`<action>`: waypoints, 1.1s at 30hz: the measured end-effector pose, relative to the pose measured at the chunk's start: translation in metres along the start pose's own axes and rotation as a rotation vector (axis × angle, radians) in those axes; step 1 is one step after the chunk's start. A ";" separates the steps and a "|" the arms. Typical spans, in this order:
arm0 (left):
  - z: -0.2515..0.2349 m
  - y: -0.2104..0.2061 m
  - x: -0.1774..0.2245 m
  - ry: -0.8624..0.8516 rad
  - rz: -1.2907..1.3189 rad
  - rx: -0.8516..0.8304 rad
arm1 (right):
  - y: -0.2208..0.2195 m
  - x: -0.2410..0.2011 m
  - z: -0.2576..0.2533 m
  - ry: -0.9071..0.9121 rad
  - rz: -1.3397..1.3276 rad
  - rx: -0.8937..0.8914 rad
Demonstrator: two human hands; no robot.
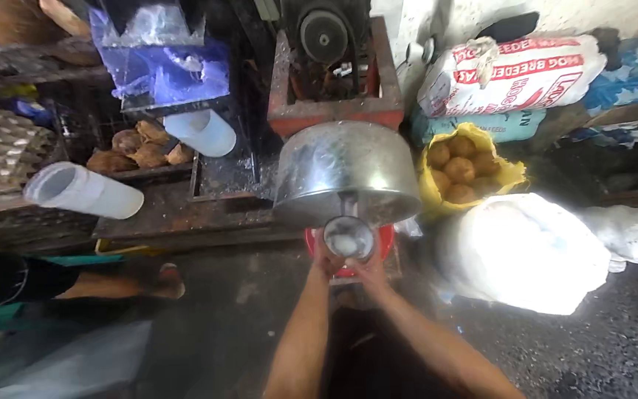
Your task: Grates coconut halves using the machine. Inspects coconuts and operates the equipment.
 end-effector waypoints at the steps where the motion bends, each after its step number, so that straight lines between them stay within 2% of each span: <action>1: 0.002 -0.001 -0.001 0.005 -0.010 0.013 | 0.000 -0.001 -0.003 0.029 0.028 0.041; 4: -0.004 -0.004 0.010 -0.143 -0.105 0.042 | 0.001 -0.009 -0.037 0.033 0.014 0.081; 6: -0.014 -0.015 0.030 -0.193 -0.238 0.032 | -0.003 -0.023 -0.066 -0.020 -0.133 0.056; 9: -0.043 -0.053 0.057 -0.178 -0.565 0.225 | -0.013 -0.055 -0.102 -0.151 -0.360 0.069; 11: -0.058 -0.092 0.071 -0.085 -1.017 0.347 | -0.020 -0.071 -0.119 -0.292 -0.550 0.211; 13: -0.065 -0.122 0.074 0.138 -1.529 0.340 | -0.022 -0.071 -0.125 -0.321 -0.737 0.265; 14: -0.069 -0.132 0.072 0.229 -1.682 0.346 | -0.022 -0.071 -0.127 -0.290 -0.829 0.256; 16: -0.078 -0.140 0.065 0.339 -1.815 0.412 | -0.022 -0.071 -0.127 -0.237 -0.953 0.191; 19: -0.085 -0.142 0.053 0.359 -1.819 0.501 | -0.017 -0.065 -0.124 -0.187 -0.972 0.154; 22: -0.087 -0.130 0.052 0.294 -1.706 0.547 | -0.013 -0.056 -0.127 -0.253 -0.955 0.115; 24: -0.088 -0.110 0.053 0.059 -1.585 0.548 | -0.011 -0.047 -0.128 -0.327 -0.899 0.113; 26: -0.085 -0.095 0.051 -0.229 -1.401 0.487 | -0.009 -0.037 -0.129 -0.320 -0.802 0.104; 28: -0.080 -0.080 0.043 -0.392 -1.126 0.420 | -0.002 -0.020 -0.127 -0.282 -0.695 0.077; 31: -0.058 -0.050 0.019 -0.398 -0.794 0.390 | 0.014 -0.011 -0.098 -0.309 -0.555 0.019; 33: -0.016 -0.028 -0.013 -0.288 -0.732 0.327 | 0.031 -0.005 -0.056 -0.312 -0.519 -0.024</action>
Point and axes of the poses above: each hand's wrist, its own z-axis away from the middle knuckle, its own y-axis out of the back of the hand, x = y × z, the point moved 3 cm from there along -z, towards the middle knuckle, and after that the axes turned 13 degrees about -x, right-handed, at the moved point
